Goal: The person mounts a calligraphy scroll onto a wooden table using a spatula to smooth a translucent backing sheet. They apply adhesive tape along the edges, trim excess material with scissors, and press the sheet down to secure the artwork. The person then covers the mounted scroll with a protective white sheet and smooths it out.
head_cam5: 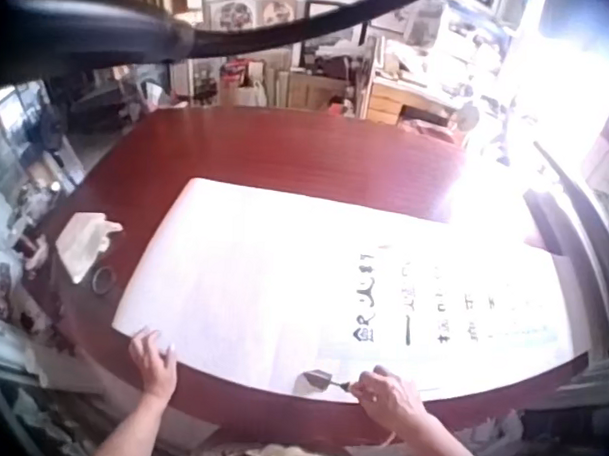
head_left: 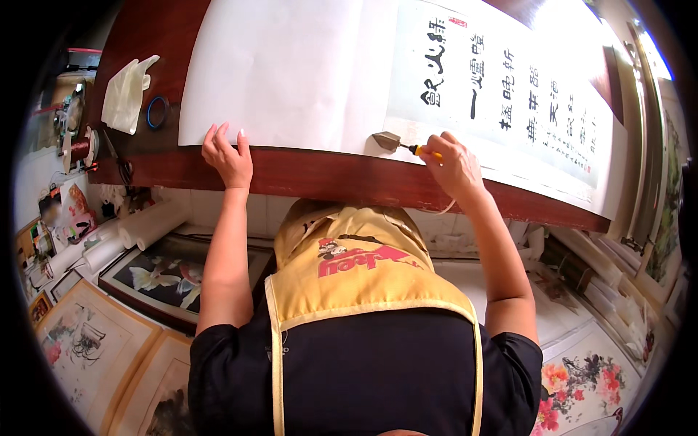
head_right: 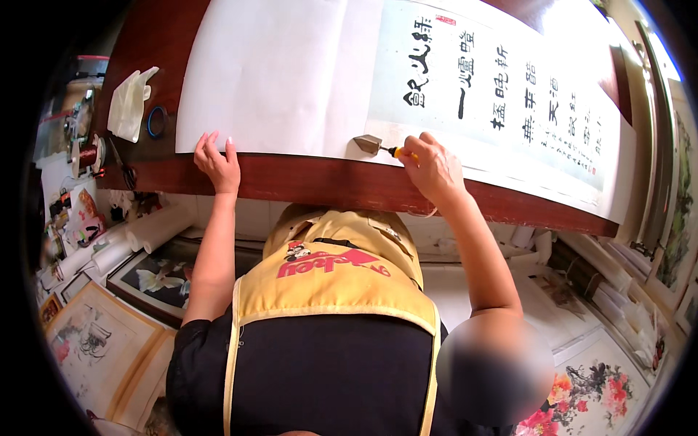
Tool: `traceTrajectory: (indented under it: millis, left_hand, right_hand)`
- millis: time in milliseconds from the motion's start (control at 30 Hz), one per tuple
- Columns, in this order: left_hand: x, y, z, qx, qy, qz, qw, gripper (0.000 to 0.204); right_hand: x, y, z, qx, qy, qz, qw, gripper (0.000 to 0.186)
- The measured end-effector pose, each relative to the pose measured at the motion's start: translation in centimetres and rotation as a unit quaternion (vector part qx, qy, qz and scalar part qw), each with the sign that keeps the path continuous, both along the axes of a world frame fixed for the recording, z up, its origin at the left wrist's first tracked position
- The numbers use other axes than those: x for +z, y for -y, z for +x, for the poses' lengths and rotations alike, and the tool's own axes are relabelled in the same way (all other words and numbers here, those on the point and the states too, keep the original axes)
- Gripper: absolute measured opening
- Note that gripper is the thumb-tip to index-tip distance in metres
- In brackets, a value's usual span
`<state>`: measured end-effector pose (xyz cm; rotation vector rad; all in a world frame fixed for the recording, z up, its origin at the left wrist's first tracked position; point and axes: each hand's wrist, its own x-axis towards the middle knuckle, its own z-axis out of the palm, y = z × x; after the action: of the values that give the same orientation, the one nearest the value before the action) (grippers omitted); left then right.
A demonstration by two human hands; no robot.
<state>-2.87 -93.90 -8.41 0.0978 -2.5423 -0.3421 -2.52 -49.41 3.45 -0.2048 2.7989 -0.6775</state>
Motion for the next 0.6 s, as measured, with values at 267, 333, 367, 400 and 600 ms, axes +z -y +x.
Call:
traceTrajectory:
  millis: [267,333,367,400,600]
  left_hand:
    - [-0.1,-0.2,-0.2,0.004,0.012,-0.022,1.000,0.037]
    - [-0.1,0.0,-0.2,0.004,0.010,-0.017,1.000,0.037]
    - [-0.1,-0.2,0.0,0.007,0.014,-0.007,1.000,0.037]
    - [0.2,0.3,0.2,0.016,0.015,-0.005,1.000,0.037]
    - [0.9,0.3,-0.3,-0.006,0.018,0.051,0.998,0.041]
  right_hand:
    - [0.4,1.6,3.8,0.001,0.025,-0.007,1.000,0.011]
    - [1.1,1.9,4.5,-0.002,0.035,-0.033,0.999,0.012]
    - [1.0,1.8,4.9,-0.038,0.008,-0.047,0.998,0.012]
    - [0.7,1.9,4.8,-0.068,-0.022,-0.070,0.995,0.012]
    - [0.3,3.5,4.4,-0.109,-0.068,0.000,0.992,0.012]
